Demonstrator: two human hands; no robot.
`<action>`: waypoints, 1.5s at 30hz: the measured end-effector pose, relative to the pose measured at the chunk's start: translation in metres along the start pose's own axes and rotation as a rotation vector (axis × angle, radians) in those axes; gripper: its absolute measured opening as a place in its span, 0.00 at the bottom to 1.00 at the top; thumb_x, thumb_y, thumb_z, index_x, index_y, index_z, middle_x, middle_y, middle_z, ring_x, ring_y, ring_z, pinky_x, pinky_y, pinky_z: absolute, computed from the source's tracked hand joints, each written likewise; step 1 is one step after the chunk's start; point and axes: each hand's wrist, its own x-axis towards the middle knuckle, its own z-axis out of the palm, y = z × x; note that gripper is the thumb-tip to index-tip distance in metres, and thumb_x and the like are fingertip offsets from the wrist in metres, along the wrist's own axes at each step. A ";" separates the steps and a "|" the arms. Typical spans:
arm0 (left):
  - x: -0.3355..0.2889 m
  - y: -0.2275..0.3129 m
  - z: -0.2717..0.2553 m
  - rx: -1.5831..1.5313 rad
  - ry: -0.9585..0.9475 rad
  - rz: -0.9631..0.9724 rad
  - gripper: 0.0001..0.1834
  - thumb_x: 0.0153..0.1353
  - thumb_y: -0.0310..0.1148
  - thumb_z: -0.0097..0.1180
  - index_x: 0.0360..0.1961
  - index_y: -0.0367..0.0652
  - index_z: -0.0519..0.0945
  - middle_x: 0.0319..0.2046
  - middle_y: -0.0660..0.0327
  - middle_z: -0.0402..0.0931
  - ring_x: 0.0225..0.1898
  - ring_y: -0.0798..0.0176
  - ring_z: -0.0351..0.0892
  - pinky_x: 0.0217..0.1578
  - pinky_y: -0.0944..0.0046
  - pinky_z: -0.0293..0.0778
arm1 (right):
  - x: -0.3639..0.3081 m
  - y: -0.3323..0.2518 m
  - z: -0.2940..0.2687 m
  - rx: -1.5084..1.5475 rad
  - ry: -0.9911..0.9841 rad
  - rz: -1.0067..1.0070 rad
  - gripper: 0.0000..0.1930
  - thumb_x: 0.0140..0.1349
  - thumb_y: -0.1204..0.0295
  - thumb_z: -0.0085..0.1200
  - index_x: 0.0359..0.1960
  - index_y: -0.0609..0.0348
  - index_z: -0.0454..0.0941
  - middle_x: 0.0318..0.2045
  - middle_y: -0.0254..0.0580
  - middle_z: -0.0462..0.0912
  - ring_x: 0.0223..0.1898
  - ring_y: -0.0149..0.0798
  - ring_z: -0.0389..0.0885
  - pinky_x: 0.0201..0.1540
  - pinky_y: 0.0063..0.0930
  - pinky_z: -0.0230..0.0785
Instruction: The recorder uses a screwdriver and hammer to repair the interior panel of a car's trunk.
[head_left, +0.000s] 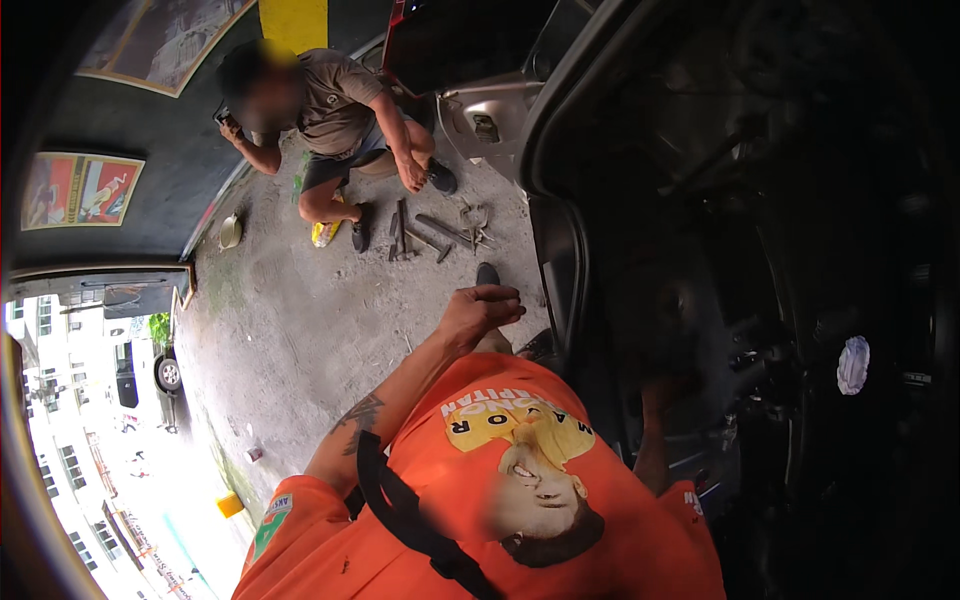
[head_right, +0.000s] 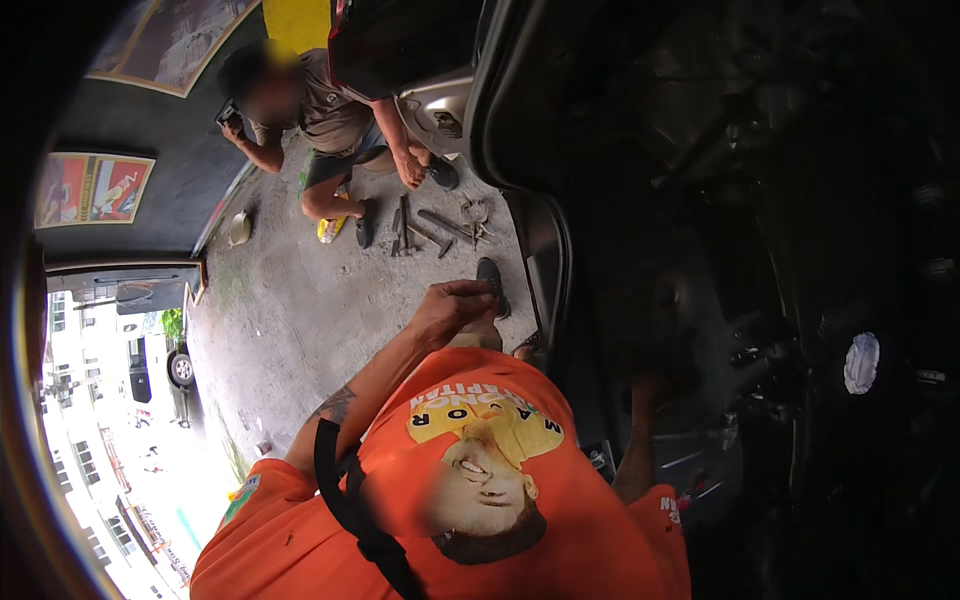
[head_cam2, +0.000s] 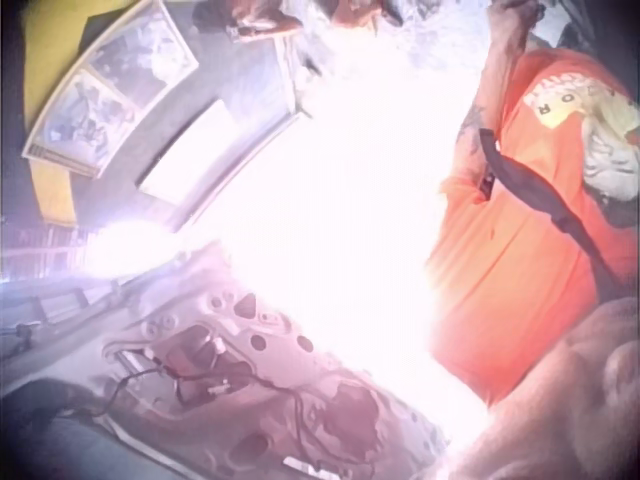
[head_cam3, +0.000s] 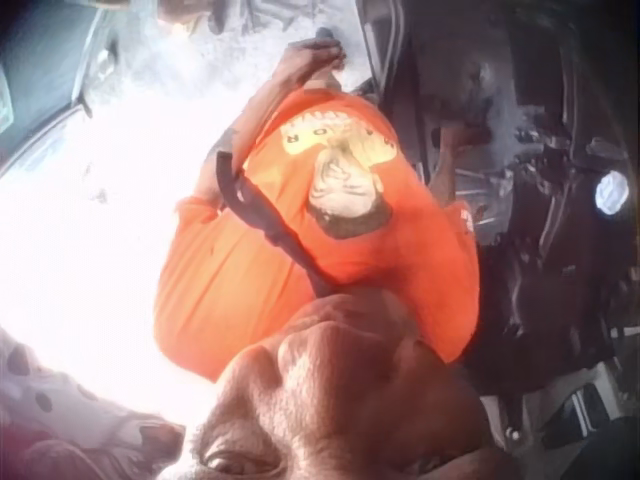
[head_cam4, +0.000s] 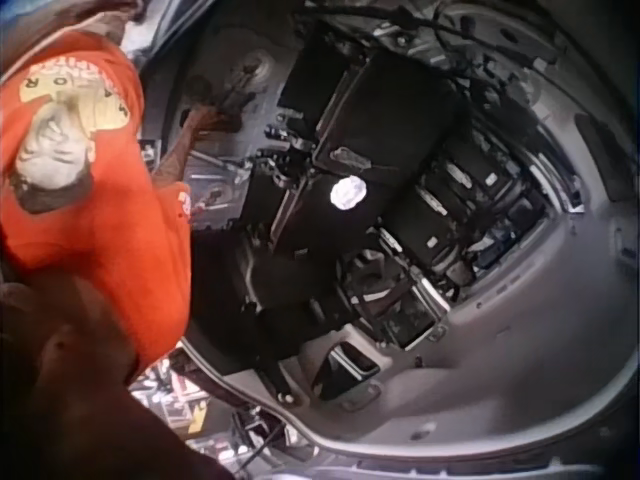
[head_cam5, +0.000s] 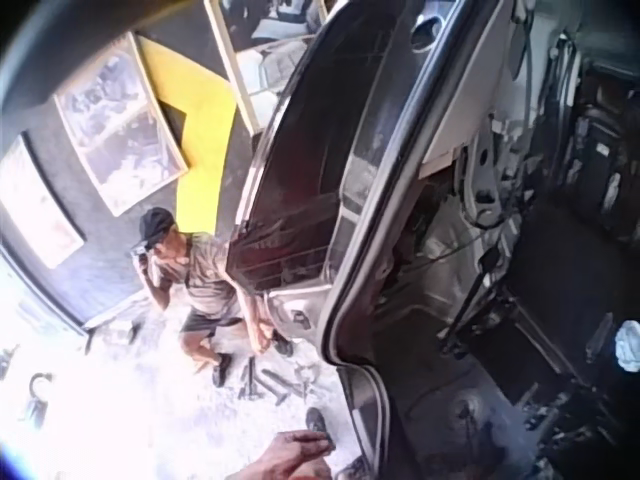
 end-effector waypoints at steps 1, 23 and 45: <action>0.002 0.008 -0.004 -0.022 0.000 0.045 0.17 0.61 0.20 0.61 0.51 0.26 0.77 0.42 0.50 0.82 0.43 0.57 0.84 0.44 0.65 0.82 | -0.011 0.003 -0.004 0.042 -0.048 0.023 0.22 0.65 0.60 0.55 0.54 0.64 0.77 0.41 0.60 0.83 0.43 0.59 0.83 0.47 0.45 0.73; -0.034 0.151 0.036 -0.605 -0.339 0.318 0.11 0.68 0.25 0.55 0.50 0.39 0.76 0.46 0.57 0.80 0.53 0.55 0.80 0.60 0.51 0.75 | -0.153 -0.227 -0.282 0.885 0.437 -0.754 0.13 0.63 0.74 0.57 0.47 0.66 0.75 0.37 0.55 0.83 0.36 0.58 0.84 0.36 0.42 0.78; -0.031 0.153 0.041 -0.378 -0.310 0.480 0.10 0.69 0.23 0.52 0.50 0.32 0.73 0.42 0.52 0.78 0.49 0.51 0.82 0.55 0.52 0.81 | -0.170 -0.232 -0.310 1.363 -0.360 -0.322 0.13 0.69 0.66 0.52 0.45 0.65 0.77 0.29 0.55 0.83 0.31 0.58 0.84 0.33 0.39 0.74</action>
